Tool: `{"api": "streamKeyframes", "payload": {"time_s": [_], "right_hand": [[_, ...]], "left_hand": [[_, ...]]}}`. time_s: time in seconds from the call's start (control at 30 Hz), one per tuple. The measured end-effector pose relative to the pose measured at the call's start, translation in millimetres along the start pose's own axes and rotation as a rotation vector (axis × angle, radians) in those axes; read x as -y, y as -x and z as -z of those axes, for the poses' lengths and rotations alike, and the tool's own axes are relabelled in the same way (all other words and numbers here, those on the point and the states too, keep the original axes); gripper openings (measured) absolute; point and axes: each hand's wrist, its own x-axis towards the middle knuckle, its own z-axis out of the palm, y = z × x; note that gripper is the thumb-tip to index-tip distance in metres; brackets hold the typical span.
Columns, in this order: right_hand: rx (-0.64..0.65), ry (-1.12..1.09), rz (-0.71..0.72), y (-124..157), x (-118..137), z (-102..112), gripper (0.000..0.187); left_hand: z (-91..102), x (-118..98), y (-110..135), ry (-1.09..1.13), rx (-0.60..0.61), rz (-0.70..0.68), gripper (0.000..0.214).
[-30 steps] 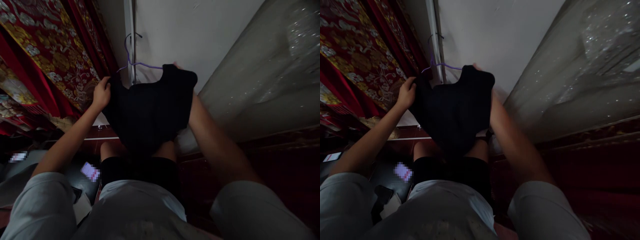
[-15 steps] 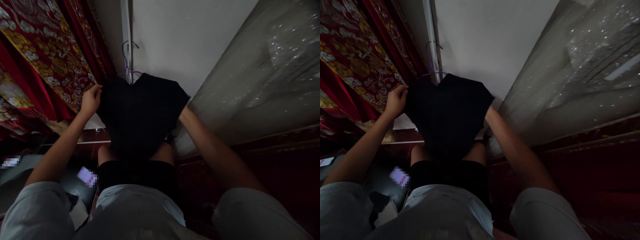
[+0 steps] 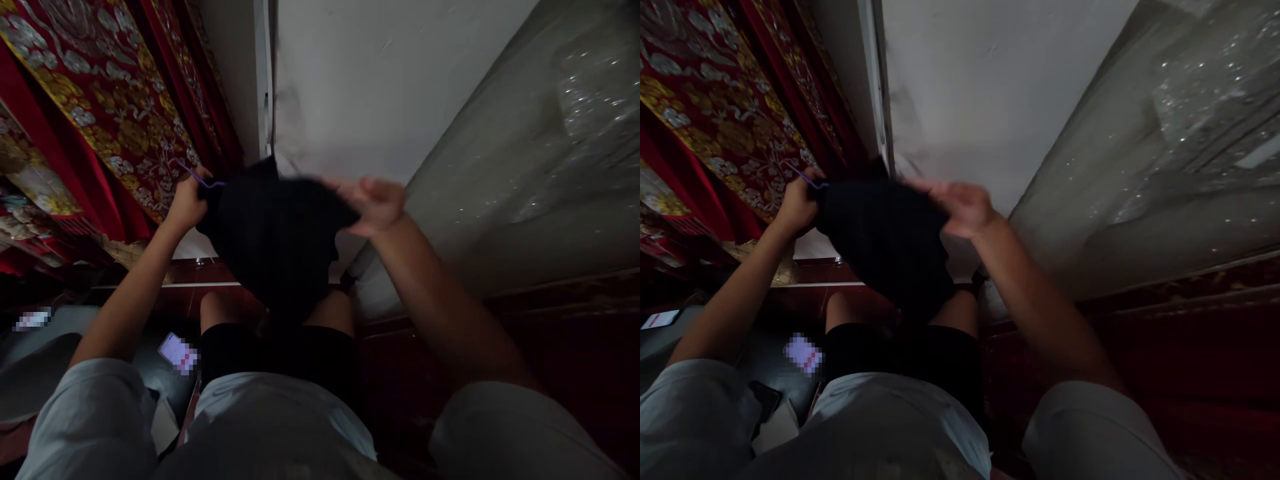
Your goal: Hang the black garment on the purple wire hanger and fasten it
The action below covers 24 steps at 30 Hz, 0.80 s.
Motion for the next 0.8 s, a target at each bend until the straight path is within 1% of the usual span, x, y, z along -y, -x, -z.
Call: {"api": "streamKeyframes", "payload": {"time_s": [0.03,0.07,0.1,0.13,0.17,0.2,0.23,0.27,0.3,0.33,0.37,0.4,0.47,0.5,0.53,0.57,0.6,0.67,0.73,0.8], "right_hand": [[0.142,0.01,-0.048,-1,-9,-8,0.084],[0.241,0.056,-0.09,-2,-21,-15,0.075],[0.276,0.141,-0.122,-3,-36,-21,0.065],[0.234,0.255,-0.141,-5,-53,-26,0.057],[0.137,0.398,-0.148,-7,-72,-31,0.054],[-0.026,0.561,-0.151,-9,-90,-35,0.064],[-0.172,0.69,-0.156,-11,-108,-39,0.082],[-0.246,0.781,-0.142,-14,-123,-43,0.099],[-0.306,0.849,-0.101,-17,-136,-46,0.111],[-0.337,0.899,-0.037,-21,-146,-48,0.118],[-0.354,0.937,0.049,-26,-152,-49,0.117],[-0.379,0.968,0.144,-31,-156,-49,0.108],[-0.425,0.996,0.325,-40,-159,-46,0.08],[-0.431,0.99,0.398,-42,-159,-44,0.069],[-0.423,0.974,0.458,-43,-160,-41,0.062],[-0.409,0.955,0.507,-42,-160,-39,0.059],[-0.4,0.936,0.549,-39,-161,-37,0.059],[-0.419,0.915,0.603,-31,-163,-34,0.069],[-0.476,0.915,0.605,-22,-164,-35,0.076],[-0.505,0.918,0.583,-17,-164,-38,0.076]], "left_hand": [[2.1,-4,2,-0.019,0.04,-0.036,0.03],[3.4,-8,5,-0.034,0.08,-0.074,0.03],[4.0,-12,8,-0.038,0.111,-0.113,0.03],[3.5,-17,11,-0.02,0.127,-0.151,0.029],[1.8,-23,15,0.011,0.138,-0.188,0.029],[-1.2,-29,18,0.049,0.142,-0.22,0.029],[-5.4,-37,21,0.091,0.137,-0.238,0.029],[-10.9,-46,24,0.141,0.124,-0.24,0.029],[-17.5,-56,26,0.205,0.105,-0.225,0.029],[-24.8,-67,28,0.286,0.088,-0.201,0.029],[-32.4,-78,30,0.381,0.081,-0.171,0.028],[-39.8,-89,31,0.481,0.089,-0.146,0.028],[-51.6,-109,33,0.647,0.12,-0.128,0.03],[-55.1,-117,33,0.701,0.126,-0.124,0.032],[-57.0,-124,34,0.738,0.121,-0.118,0.034],[-57.3,-130,34,0.764,0.108,-0.105,0.036],[-56.4,-135,35,0.784,0.09,-0.084,0.037],[-52.8,-141,38,0.801,0.079,-0.023,0.038],[-49.2,-146,44,0.8,0.112,0.025,0.038],[-46.5,-148,50,0.798,0.157,0.049,0.038]]}}
